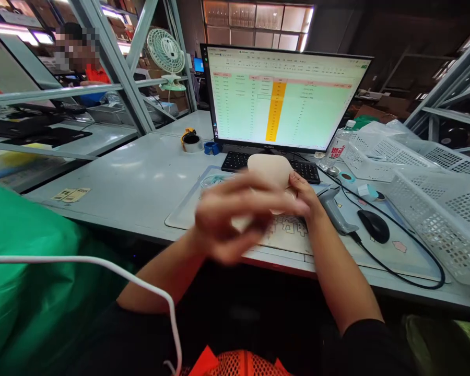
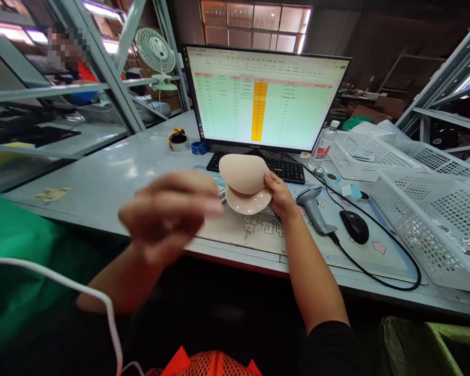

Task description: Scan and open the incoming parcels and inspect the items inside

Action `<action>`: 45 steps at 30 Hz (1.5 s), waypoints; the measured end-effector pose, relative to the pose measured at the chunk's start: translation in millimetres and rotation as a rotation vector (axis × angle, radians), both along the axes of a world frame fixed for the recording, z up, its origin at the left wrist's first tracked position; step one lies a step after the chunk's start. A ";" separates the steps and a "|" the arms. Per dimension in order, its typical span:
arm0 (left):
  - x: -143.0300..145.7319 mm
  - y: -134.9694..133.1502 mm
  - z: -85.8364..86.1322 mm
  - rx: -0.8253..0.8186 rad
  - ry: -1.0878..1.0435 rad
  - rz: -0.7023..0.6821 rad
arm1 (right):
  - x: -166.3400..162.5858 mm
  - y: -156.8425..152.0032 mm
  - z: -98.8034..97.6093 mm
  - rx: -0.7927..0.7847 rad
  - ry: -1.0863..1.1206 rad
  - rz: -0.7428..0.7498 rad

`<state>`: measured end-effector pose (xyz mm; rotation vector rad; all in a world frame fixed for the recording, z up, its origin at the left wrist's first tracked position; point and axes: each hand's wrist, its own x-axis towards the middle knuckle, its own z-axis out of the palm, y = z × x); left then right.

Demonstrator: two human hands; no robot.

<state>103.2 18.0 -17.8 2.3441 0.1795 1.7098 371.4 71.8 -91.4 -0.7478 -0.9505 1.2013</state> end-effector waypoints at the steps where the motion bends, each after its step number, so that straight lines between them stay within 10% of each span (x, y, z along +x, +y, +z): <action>1: 1.5 24.3 5.1 0.003 0.003 0.023 | -0.9 -0.8 0.8 0.000 0.019 -0.003; 8: 22.6 140.6 0.4 -0.369 0.555 -0.247 | -1.7 0.1 -1.2 -0.108 -0.019 0.038; 13: 20.5 139.4 -27.3 -0.665 0.650 -0.570 | -2.8 -1.4 1.3 -0.145 0.023 0.045; 21: 24.4 118.3 -45.0 -0.576 0.697 -0.425 | -9.8 -2.6 1.1 -0.194 0.006 0.062; 26: 28.0 119.1 -44.3 -0.573 0.413 -0.335 | -10.3 -5.7 0.9 -0.200 -0.140 0.090; 35: 49.9 150.4 -58.8 -1.090 -0.483 -0.087 | -21.6 -20.9 1.5 -0.232 -0.421 0.356; 45: 47.1 155.4 -62.1 -1.199 -0.506 -0.300 | -16.9 -19.0 -1.0 -0.166 -0.480 0.206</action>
